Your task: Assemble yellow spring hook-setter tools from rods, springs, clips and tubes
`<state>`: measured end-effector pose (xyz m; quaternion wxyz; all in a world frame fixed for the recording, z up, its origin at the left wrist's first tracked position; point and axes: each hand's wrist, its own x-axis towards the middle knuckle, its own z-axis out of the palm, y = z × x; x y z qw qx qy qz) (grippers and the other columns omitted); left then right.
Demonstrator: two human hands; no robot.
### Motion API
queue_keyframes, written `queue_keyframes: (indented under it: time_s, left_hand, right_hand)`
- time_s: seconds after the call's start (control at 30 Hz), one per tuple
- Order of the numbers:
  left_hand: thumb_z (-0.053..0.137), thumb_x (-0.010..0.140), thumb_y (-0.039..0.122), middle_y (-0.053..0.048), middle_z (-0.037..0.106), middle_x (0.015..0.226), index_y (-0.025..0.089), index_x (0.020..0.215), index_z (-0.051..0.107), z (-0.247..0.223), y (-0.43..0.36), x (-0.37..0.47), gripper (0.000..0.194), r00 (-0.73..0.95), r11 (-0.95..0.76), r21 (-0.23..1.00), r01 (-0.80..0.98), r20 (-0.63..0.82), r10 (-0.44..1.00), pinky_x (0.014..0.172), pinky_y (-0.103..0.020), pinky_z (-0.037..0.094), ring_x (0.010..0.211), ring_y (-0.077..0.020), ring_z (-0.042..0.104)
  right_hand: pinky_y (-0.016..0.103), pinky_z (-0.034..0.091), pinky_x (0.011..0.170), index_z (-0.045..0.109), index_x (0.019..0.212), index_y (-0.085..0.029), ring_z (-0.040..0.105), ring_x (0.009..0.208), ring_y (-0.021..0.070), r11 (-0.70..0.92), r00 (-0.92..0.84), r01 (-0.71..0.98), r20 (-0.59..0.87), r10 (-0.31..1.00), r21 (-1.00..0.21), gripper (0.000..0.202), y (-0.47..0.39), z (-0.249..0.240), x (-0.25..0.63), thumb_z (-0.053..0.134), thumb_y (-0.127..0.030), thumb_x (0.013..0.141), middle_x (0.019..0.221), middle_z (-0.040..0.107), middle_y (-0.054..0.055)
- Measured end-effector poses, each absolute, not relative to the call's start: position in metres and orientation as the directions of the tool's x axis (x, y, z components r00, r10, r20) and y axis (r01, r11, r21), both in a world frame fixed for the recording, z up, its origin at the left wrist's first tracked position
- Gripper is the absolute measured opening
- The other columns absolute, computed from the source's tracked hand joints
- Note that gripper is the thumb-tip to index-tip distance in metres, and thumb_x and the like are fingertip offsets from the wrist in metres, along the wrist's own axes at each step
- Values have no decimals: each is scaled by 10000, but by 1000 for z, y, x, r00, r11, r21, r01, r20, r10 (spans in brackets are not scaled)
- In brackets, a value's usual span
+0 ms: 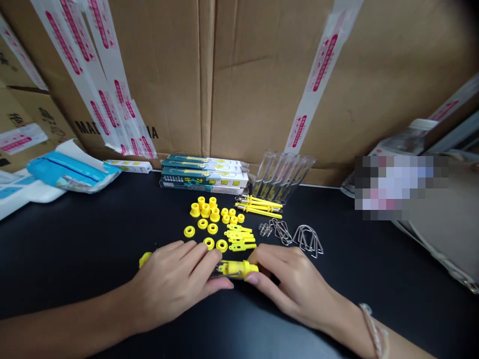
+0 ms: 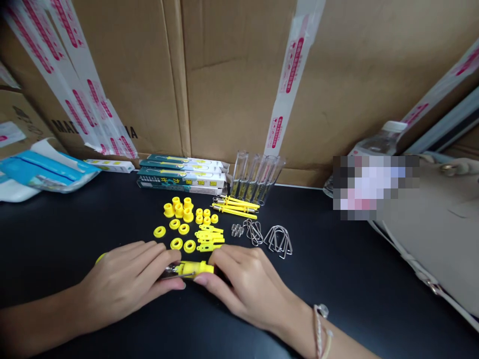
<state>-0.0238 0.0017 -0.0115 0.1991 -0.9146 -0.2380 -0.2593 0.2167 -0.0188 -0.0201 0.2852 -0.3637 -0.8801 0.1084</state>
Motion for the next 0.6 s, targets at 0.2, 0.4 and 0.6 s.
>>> queue_keyframes:
  time_s: [0.2, 0.4, 0.6]
  left_hand:
    - [267, 1076, 395, 38, 628, 616, 197, 856, 528, -15, 4, -23, 395, 754, -830, -160, 535, 532, 384, 446, -305, 404, 508, -147, 648]
    - [209, 1086, 376, 49, 642, 624, 209, 870, 496, -15, 5, -21, 396, 751, -844, -97, 527, 517, 410, 425, -291, 401, 483, -135, 649]
    - [203, 1089, 356, 60, 621, 594, 216, 834, 491, -14, 3, -21, 410, 749, -846, -61, 529, 503, 432, 410, -298, 389, 452, -134, 635]
  right_hand:
    - [257, 331, 509, 464, 811, -207, 443, 506, 106, 691, -573, 590, 385, 723, -418, 403, -25, -26, 212, 221, -342, 1102, 662, 495, -40]
    - [267, 337, 483, 456, 868, -210, 464, 526, 128, 697, -553, 644, 438, 709, -316, 368, -32, -28, 209, 177, -278, 1099, 729, 507, -13]
    - [285, 363, 494, 459, 875, -214, 470, 545, 156, 733, -619, 645, 416, 666, -214, 350, -31, -20, 208, 190, -264, 1092, 757, 522, 9]
